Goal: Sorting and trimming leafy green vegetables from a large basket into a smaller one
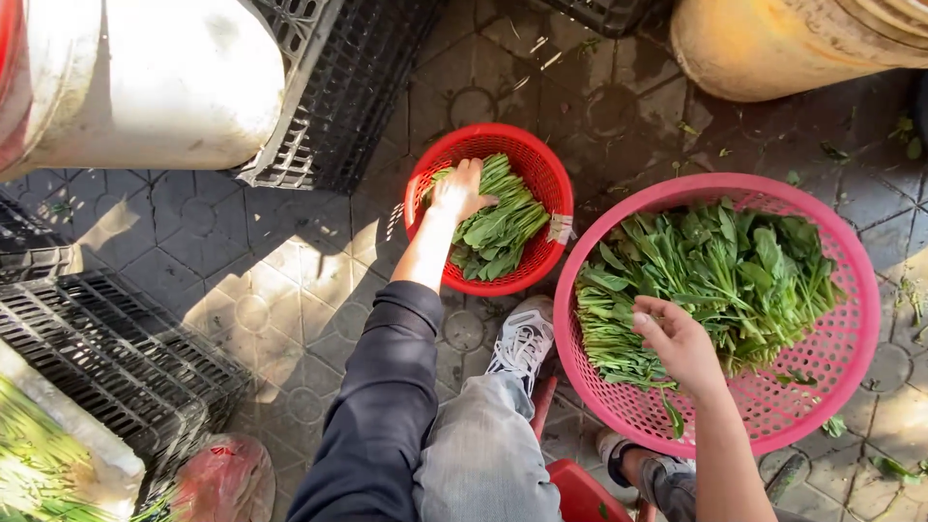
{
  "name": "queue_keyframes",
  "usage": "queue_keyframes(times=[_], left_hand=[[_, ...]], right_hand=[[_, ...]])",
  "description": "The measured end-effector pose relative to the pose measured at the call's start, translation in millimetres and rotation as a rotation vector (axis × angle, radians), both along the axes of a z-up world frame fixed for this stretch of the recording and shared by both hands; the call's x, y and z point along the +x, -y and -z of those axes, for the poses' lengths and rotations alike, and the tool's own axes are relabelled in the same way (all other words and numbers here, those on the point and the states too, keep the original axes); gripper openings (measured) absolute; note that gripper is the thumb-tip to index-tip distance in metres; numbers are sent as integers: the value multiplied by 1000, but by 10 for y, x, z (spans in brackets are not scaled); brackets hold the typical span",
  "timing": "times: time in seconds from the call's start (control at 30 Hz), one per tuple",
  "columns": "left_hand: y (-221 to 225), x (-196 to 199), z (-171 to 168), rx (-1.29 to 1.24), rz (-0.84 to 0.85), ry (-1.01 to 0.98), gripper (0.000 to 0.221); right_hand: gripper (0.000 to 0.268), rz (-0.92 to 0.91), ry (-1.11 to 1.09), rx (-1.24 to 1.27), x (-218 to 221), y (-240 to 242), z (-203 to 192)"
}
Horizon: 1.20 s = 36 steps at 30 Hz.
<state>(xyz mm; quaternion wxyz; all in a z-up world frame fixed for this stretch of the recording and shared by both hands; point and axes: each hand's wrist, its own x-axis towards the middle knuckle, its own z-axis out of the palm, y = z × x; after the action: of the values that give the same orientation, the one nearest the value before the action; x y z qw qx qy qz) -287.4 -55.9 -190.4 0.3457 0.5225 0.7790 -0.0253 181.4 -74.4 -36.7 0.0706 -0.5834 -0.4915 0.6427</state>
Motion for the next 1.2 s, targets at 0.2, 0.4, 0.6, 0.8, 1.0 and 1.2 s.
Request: queue_keyframes(times=[0.2,0.4,0.6,0.8,1.0,1.2], left_hand=[[145,72,295,222,70,-88,91],[175,225,105,388,178,-377,82],[135,175,-5,276,220,-431,83],[231,141,307,397,141,-326,95],[608,303,460,245,-94,-217,100],[854,696,481,176,-292,-125,103]], right_hand=[[48,-102,-118,53,-488,133,27],[53,-223,-245,126,-1053,461,5],[91,193,-407,-151,-2155,587,244],[114,589,-32,-468,-2894,168,579],[96,379,335,-247,-2972,411,2075],[58,165,360,117,-2691,571,2285]])
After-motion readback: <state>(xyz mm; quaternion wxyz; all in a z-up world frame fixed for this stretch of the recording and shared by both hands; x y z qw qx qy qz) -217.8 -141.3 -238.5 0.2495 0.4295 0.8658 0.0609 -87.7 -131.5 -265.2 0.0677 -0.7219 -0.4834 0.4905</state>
